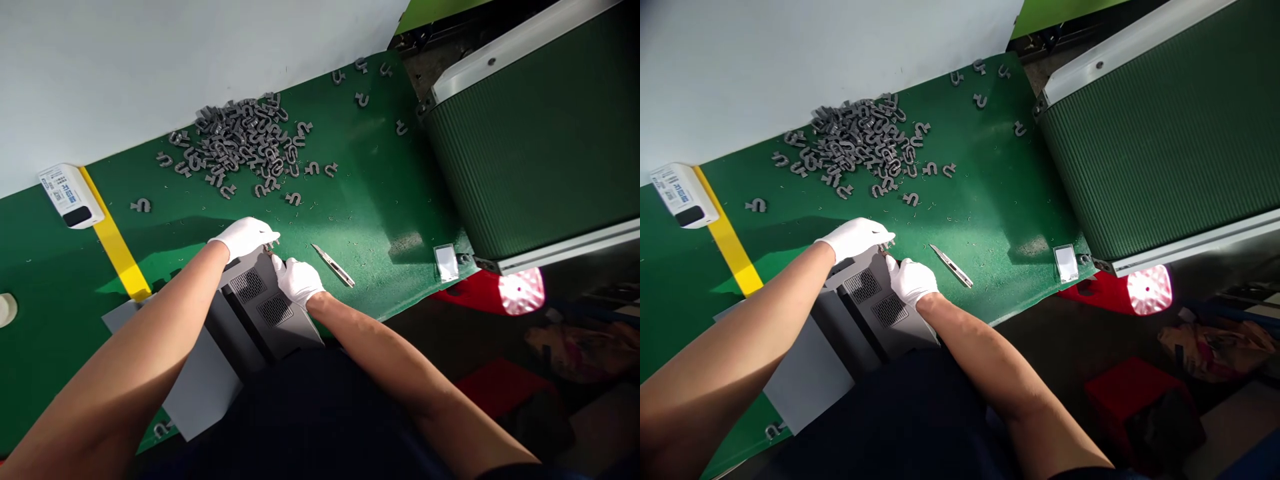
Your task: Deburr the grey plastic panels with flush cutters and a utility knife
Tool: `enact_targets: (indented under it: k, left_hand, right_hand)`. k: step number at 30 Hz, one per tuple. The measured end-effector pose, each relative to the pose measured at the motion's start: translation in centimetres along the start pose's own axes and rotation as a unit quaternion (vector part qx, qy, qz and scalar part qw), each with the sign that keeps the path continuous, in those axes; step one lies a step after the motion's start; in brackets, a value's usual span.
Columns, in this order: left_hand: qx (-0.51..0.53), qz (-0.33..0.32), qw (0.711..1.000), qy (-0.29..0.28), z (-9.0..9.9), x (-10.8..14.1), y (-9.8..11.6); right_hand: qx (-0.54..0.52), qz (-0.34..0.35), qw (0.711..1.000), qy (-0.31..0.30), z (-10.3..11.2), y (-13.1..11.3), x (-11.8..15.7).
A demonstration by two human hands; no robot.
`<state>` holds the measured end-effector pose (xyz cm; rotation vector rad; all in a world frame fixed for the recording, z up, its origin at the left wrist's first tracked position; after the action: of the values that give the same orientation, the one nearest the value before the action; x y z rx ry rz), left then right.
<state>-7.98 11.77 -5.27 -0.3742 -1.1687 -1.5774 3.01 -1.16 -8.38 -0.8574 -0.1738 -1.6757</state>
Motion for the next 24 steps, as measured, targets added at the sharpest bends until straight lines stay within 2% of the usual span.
enact_targets:
  k: [9, 17, 21, 24]
  left_hand:
    - [0.004, -0.008, 1.0, 0.0, 0.1, 0.2, 0.1]
    - [0.019, 0.0, 1.0, 0.004, 0.4, 0.3, 0.2]
    - [0.024, -0.005, 1.0, 0.012, -0.2, 0.0, -0.1]
    - [0.073, -0.021, 0.996, 0.035, -0.2, -0.4, -0.9]
  right_hand:
    - [-0.048, -0.023, 0.998, -0.022, 0.6, 0.1, 0.2]
    - [-0.02, 0.01, 1.0, -0.01, 0.9, -0.8, -0.7]
    - [-0.005, 0.01, 1.0, -0.003, 0.4, -0.4, -0.9]
    - [-0.05, -0.008, 0.999, -0.006, 0.4, 0.8, -0.2]
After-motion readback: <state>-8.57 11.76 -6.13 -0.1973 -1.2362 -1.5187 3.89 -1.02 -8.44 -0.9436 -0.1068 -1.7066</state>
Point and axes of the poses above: each hand's wrist, its own x-axis away from the middle knuckle, its own z-axis out of the back of the hand, y = z × x, the point moved 7 cm from there along -x, towards the middle knuckle, and after that the axes turned 3 degrees about x, right-handed, at the moved point
